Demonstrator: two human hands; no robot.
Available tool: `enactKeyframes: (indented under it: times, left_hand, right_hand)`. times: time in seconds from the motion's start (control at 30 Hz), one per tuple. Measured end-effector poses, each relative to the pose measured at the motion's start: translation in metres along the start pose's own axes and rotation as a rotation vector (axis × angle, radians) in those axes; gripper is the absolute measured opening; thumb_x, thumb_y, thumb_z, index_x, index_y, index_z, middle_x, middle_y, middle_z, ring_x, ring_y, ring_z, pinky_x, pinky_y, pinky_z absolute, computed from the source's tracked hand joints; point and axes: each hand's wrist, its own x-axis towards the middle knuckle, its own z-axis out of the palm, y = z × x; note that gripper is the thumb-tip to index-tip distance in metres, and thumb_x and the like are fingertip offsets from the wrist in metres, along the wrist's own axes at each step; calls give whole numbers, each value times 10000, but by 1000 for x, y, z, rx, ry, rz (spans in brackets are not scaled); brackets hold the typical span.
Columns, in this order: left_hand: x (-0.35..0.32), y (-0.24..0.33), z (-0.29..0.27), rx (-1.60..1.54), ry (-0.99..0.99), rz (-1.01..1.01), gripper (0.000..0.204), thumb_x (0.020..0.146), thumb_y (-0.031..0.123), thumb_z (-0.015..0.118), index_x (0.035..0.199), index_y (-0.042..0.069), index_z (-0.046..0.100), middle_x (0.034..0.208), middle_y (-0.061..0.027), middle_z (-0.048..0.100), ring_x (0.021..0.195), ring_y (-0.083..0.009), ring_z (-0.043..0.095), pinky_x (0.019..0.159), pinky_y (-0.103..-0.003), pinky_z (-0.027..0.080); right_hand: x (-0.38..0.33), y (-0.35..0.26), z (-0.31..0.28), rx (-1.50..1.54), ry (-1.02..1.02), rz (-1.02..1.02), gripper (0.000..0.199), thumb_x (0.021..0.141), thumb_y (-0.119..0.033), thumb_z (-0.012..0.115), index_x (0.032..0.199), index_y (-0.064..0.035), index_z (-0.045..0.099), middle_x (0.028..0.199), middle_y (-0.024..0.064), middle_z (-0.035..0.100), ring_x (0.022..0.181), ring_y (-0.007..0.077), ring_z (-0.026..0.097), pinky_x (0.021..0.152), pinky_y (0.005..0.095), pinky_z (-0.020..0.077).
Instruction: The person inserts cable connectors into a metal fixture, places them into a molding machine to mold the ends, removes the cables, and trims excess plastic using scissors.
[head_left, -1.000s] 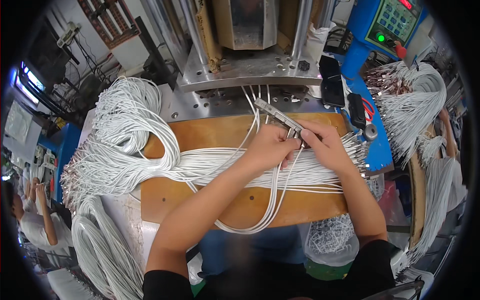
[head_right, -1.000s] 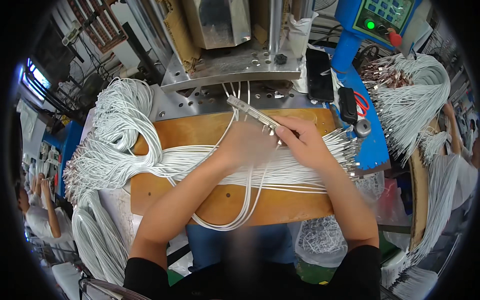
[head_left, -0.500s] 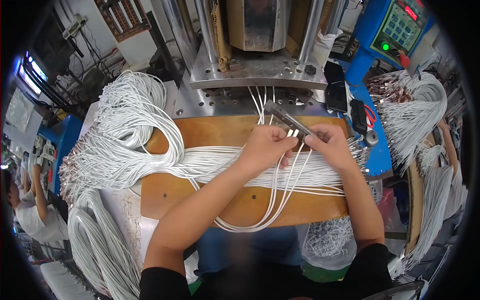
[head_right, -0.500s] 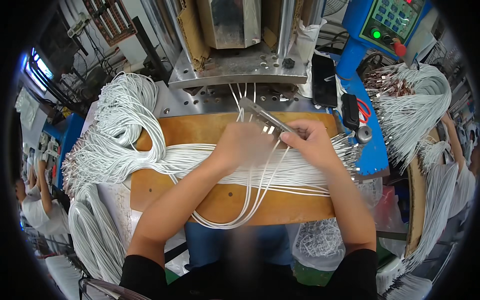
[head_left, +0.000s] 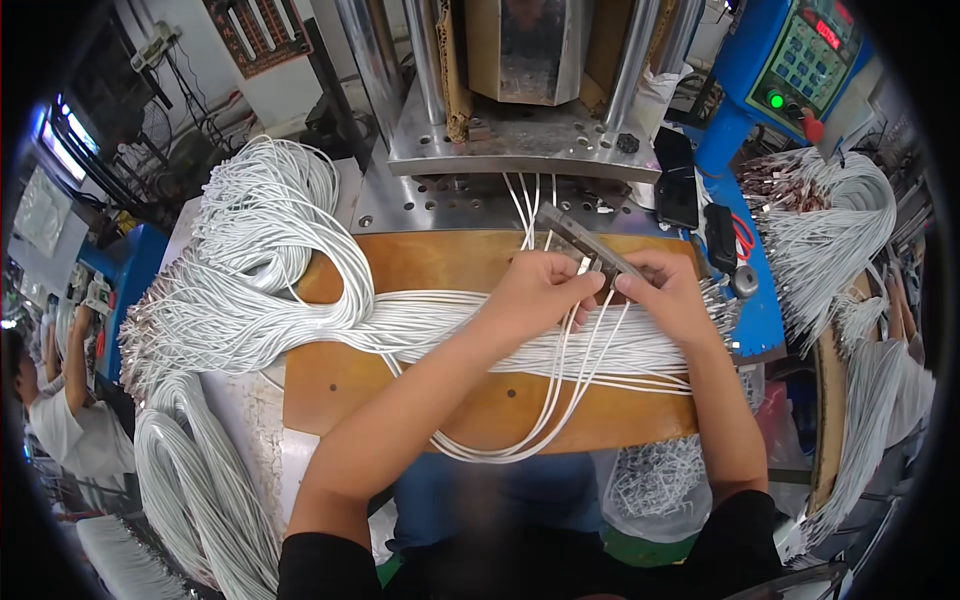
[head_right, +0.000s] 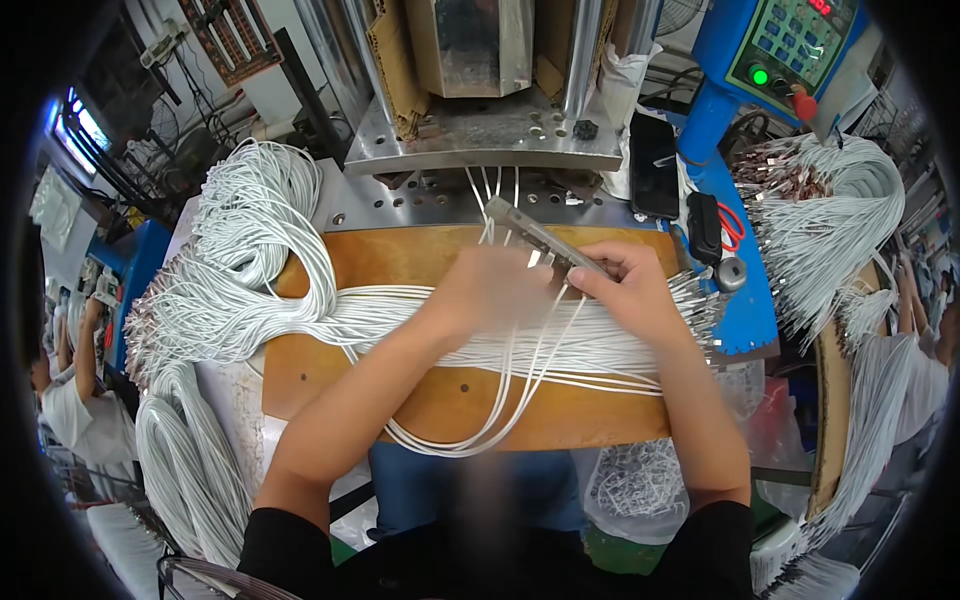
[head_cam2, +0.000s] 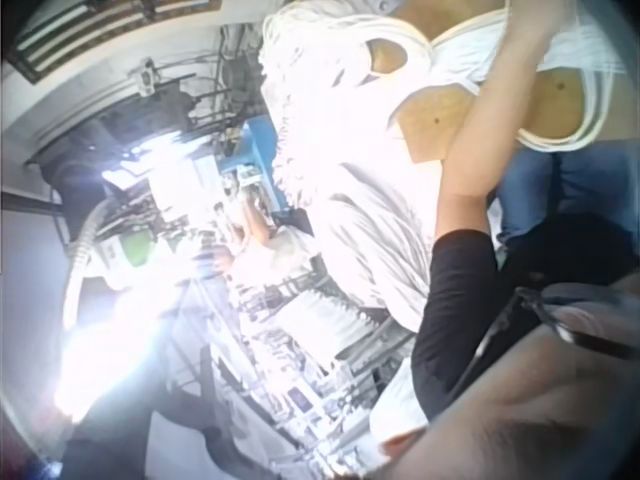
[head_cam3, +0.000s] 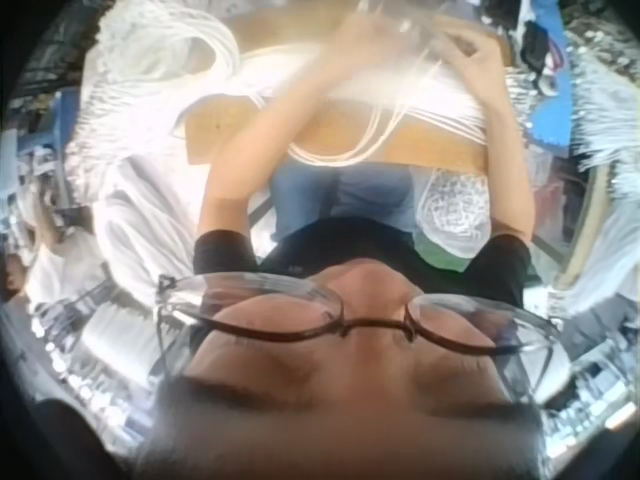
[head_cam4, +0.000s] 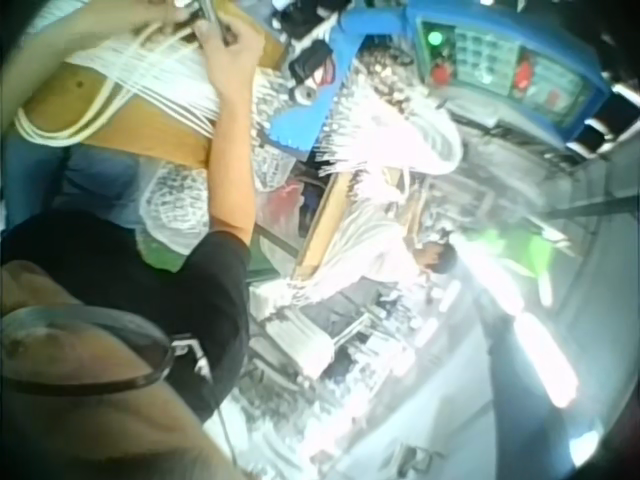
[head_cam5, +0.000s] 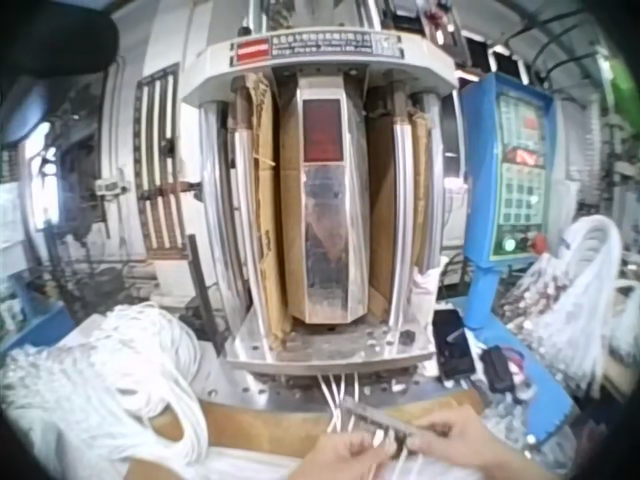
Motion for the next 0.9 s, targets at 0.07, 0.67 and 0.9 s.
enactKeyframes:
  times: [0.07,0.67,0.9]
  left_hand:
    - [-7,-1,-8,-215,22,-37,171,884,92,611,780,-42,634,661,-85,631,564,-121,601,472,-232,466]
    - [7,-19,-20,-228,232,172,156,857,41,600,973,-62,613,763,-64,636,650,-97,592,587,-229,487]
    - [19,-24,-51,-248,442,64,342,849,43,579,1174,-58,546,987,-119,640,906,-173,619,753,-294,511]
  right_hand:
    - [1,1,-4,-1,14,4,256,833,-34,683,1063,68,633,887,68,682,755,71,601,660,207,481]
    - [1,-4,-19,-395,27,-110,174,826,-130,695,914,20,700,730,43,644,621,95,543,574,260,418]
    - [8,-19,-21,-698,-152,40,220,836,-210,648,814,5,689,683,148,603,684,217,583,623,333,444]
